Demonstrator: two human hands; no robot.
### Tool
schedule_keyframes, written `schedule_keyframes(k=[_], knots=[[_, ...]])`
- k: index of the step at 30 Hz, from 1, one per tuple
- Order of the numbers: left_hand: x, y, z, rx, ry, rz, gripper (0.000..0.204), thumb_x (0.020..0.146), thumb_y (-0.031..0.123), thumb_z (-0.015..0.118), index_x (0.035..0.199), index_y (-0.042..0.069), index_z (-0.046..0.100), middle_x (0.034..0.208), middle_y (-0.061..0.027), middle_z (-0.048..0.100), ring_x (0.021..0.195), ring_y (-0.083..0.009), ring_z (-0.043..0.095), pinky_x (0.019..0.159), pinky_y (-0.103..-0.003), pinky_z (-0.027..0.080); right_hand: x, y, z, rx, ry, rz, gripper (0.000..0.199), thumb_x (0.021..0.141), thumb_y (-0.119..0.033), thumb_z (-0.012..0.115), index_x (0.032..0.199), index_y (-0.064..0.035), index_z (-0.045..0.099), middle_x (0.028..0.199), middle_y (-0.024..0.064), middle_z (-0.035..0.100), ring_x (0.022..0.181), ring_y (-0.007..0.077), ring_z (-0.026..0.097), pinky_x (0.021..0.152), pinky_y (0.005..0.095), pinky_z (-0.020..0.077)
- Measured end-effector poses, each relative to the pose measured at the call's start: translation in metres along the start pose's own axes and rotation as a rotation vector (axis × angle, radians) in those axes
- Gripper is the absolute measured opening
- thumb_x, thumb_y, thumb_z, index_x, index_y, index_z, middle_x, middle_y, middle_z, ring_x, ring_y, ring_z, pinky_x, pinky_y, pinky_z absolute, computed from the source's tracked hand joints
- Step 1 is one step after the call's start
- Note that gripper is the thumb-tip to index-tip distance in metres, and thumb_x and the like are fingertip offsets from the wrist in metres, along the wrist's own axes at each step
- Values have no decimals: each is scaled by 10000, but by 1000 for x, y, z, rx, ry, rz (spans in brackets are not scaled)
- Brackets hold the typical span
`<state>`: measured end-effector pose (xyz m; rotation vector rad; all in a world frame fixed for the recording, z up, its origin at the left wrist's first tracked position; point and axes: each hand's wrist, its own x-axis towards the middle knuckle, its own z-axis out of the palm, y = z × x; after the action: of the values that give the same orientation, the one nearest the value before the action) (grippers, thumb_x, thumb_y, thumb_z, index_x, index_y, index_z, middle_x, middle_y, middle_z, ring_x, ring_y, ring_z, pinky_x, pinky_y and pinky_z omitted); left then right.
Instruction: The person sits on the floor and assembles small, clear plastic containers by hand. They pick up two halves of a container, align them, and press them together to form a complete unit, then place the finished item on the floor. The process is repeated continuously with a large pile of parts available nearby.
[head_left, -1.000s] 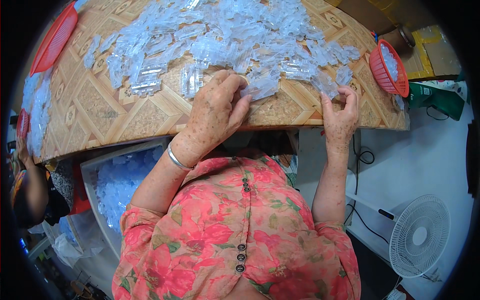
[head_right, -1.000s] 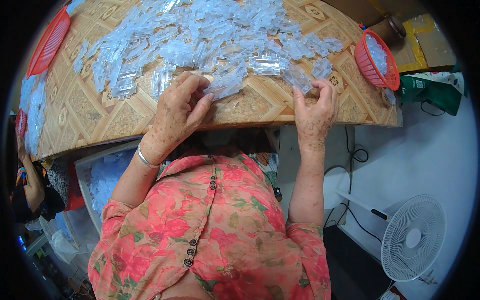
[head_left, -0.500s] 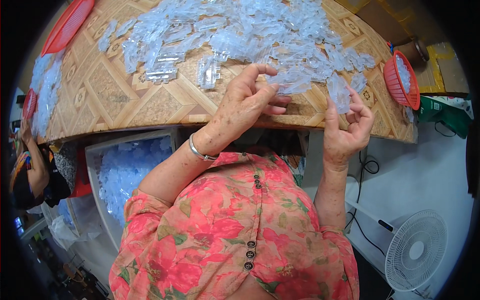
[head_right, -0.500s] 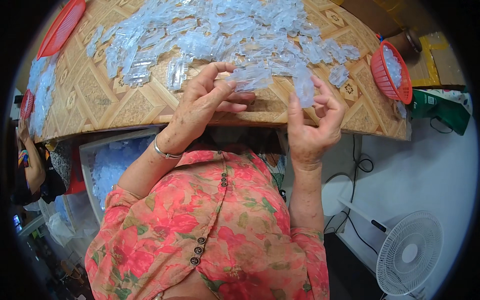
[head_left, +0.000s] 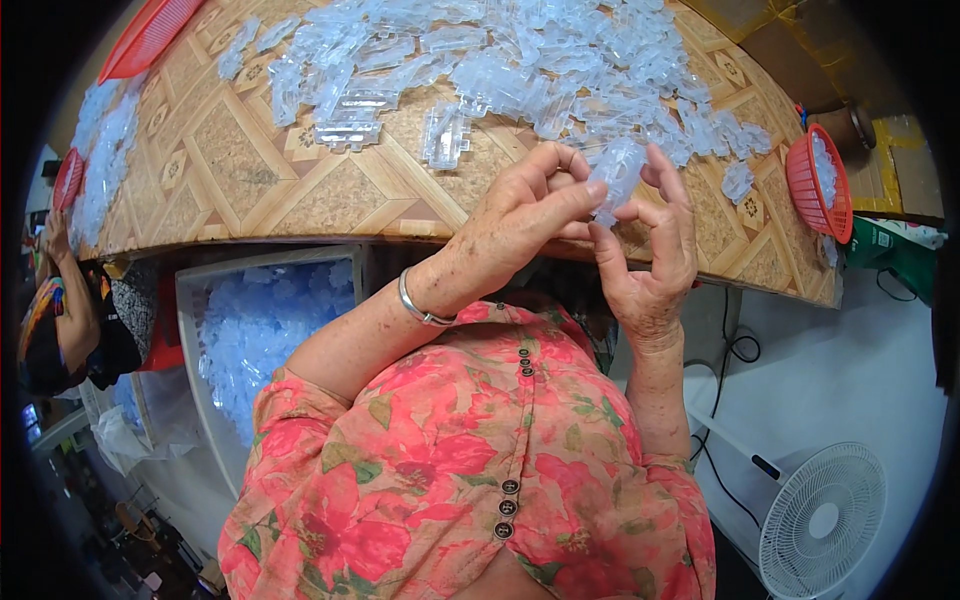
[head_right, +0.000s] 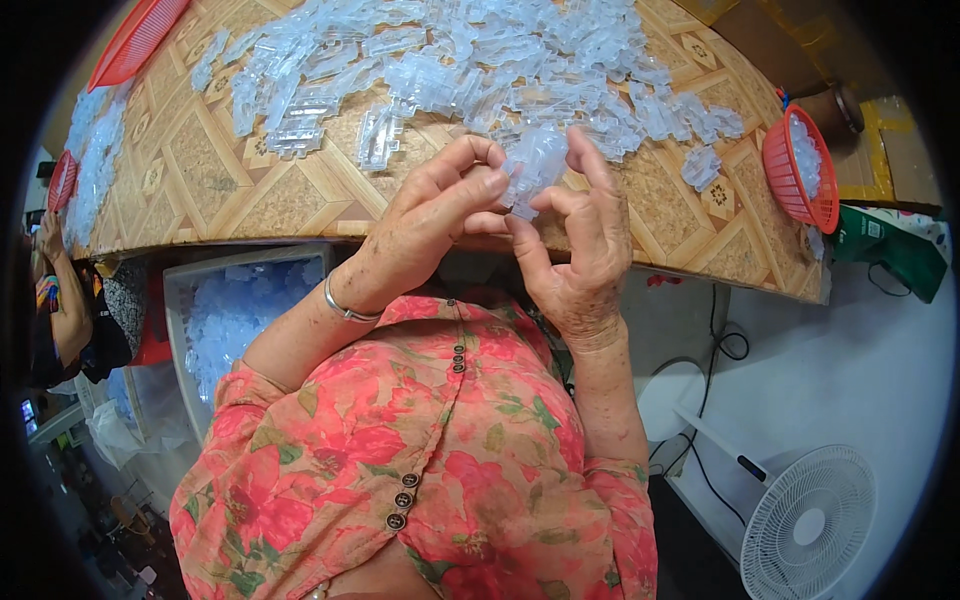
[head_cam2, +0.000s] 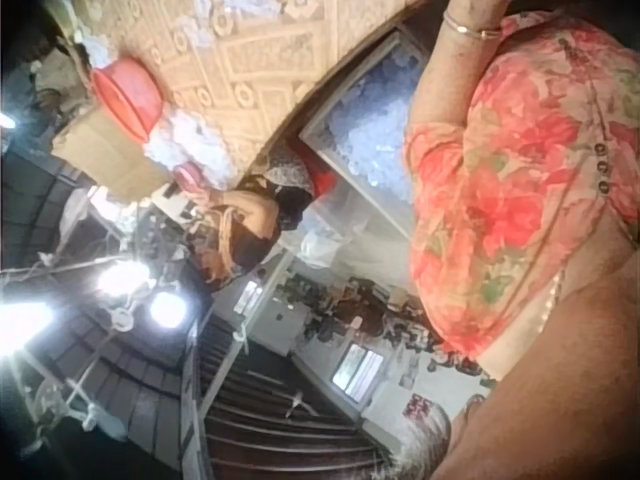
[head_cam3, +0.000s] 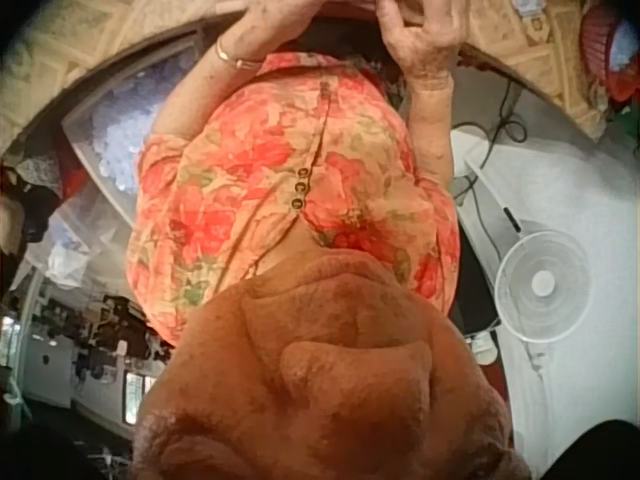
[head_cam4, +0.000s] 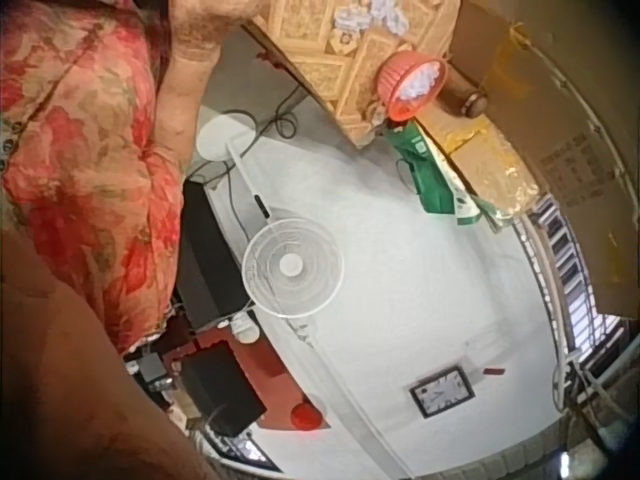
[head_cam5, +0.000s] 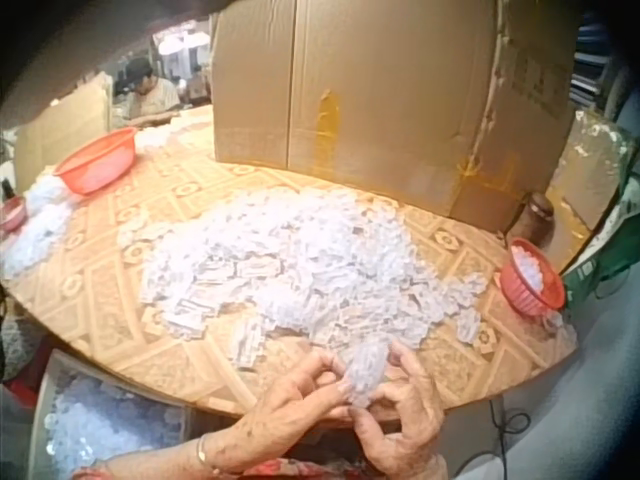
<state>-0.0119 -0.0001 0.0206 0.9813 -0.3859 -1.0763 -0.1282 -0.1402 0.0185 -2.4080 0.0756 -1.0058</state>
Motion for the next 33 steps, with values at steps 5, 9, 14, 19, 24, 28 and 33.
schedule_keyframes(k=[5,9,14,19,24,28,33], knots=[[1,6,-4,-110,24,-115,203,1010,240,592,1128,84,538,1073,-30,654,909,-143,713,791,-306,618,5,1,-4,56,-111,-6,305,721,-34,818,949,-71,619,1420,215,527,1201,348,593,959,418,518],[2,1,-8,-70,-8,-13,346,987,279,632,1229,53,529,1067,-80,663,880,-123,701,754,-268,609,17,1,-14,35,-183,-40,323,700,-29,828,938,-85,618,1414,212,537,1222,349,579,959,411,513],[-2,8,-3,-62,-38,1,479,1014,196,569,1457,68,435,1197,-65,643,1017,-130,677,850,-270,590,14,4,-14,227,-121,48,453,675,-50,854,1040,-82,589,1422,179,548,1251,333,567,973,405,501],[-6,10,1,-26,-129,70,564,1017,159,559,1537,74,358,1309,-61,598,1127,-127,617,922,-280,553,7,0,-7,361,-38,126,722,679,-62,862,1314,-65,517,1434,159,551,1271,291,565,974,387,501],[-7,9,1,17,-154,100,562,1018,166,569,1535,73,372,1321,-61,587,1158,-131,595,946,-295,540,4,2,-6,276,-73,68,828,678,-53,855,1416,-64,479,1454,163,533,1282,302,567,981,385,509],[-7,7,0,57,-160,130,552,1019,173,573,1528,72,386,1311,-64,589,1164,-137,588,950,-302,538,0,3,-5,314,-91,137,841,675,-51,854,1427,-58,476,1459,168,527,1293,321,560,1010,393,502],[-9,7,2,53,-149,96,542,1018,174,578,1523,80,403,1295,-56,595,1154,-130,584,956,-299,529,0,1,-6,230,-82,91,829,674,-39,851,1416,-54,483,1452,184,528,1309,330,549,1066,412,472]])
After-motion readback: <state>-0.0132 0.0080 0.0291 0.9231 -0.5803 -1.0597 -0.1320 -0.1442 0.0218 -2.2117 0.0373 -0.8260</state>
